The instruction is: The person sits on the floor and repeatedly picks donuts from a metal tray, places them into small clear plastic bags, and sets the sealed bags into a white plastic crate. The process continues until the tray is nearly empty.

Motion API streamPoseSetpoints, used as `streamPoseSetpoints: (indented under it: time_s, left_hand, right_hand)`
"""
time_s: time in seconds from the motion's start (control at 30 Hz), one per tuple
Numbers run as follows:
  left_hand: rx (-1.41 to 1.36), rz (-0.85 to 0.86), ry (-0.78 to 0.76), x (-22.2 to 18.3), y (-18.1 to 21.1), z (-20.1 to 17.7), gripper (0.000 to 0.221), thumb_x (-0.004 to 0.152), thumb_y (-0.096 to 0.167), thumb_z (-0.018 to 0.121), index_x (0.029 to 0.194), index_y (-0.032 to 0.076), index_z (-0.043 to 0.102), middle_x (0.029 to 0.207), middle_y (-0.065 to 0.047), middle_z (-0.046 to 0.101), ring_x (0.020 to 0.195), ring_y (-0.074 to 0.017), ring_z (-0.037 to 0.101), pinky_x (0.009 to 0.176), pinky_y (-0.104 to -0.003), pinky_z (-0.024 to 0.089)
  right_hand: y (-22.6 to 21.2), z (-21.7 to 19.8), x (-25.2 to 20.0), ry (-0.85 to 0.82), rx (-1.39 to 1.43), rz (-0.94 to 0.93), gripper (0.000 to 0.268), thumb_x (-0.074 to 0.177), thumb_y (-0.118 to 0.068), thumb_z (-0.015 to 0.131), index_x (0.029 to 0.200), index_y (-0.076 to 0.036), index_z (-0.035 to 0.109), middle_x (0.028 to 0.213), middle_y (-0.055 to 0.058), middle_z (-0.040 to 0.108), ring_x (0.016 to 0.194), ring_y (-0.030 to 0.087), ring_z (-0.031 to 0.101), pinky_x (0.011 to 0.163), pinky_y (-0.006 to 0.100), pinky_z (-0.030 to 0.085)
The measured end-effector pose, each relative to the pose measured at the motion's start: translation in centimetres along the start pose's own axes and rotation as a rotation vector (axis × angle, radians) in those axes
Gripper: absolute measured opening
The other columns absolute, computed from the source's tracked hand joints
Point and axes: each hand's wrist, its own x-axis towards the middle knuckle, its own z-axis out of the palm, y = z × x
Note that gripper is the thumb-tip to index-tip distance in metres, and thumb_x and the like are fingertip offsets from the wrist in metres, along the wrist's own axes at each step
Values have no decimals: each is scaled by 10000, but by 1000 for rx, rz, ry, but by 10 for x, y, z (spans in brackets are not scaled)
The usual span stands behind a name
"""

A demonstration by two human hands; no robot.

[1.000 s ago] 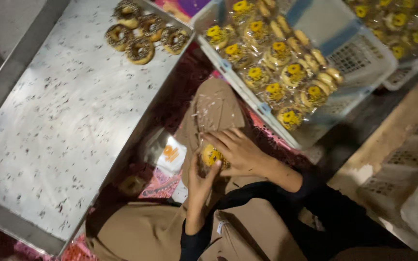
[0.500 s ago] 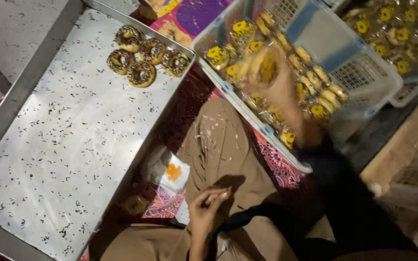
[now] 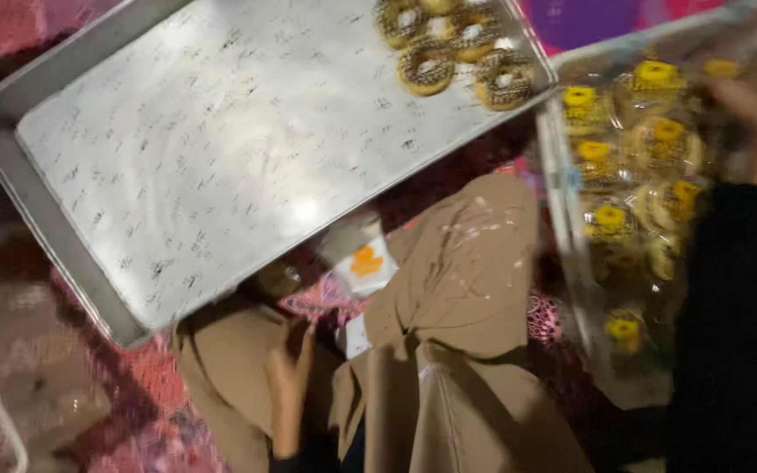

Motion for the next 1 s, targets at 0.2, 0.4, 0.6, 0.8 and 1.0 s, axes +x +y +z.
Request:
streamPoseSetpoints:
  time_s: [0.2,0.4,0.6,0.8,1.0]
  left_hand:
    - [249,296,139,32,12,26,429,884,287,746,1183,-11,665,1237,-295,610,1132,-480,573,961,-532,474]
    - [282,36,215,78,-17,64,511,889,345,776,1091,-86,590,1259,-387,473,1257,-543,453,1093,-605,392]
    - [16,194,447,81,-49,72,735,851,314,790,1329,-155,488,1367,-481,354,1260,-612,369,1066,-610,321]
    - [-134,145,336,89,-25,81,610,1015,323,727,1397,-93,496,1462,-381,407,1387,-520,357,1154,-576,281]
    - [-348,400,-16,27,103,66,338,1083,287,527,1266,57,693,1404,-163,667,1400,-304,555,1208,-424,411]
  right_hand:
    - [-133,-74,-87,-73,-114,-196,431,913,-394,679,1239,-112,686,1168,121,726,1076,289,690,919,444,549]
    - [-388,69,-252,-604,-90,-1067,361,893,-393,652,1167,-163,702,1230,79,712,1224,280,633,1055,482,469]
    - [-431,277,-227,-126,-2,-945,471,788,-207,706,1232,-52,727,1293,204,663,1203,374,587,983,500,465]
    - [-431,219,-263,-602,-197,-739,219,912,-242,715,1071,-96,752,1193,166,714,1161,350,646,986,494,488]
    - [-419,89,-339,-94,-425,-992,282,857,-182,652,1100,-78,750,1276,84,677,1348,252,536,1114,524,347]
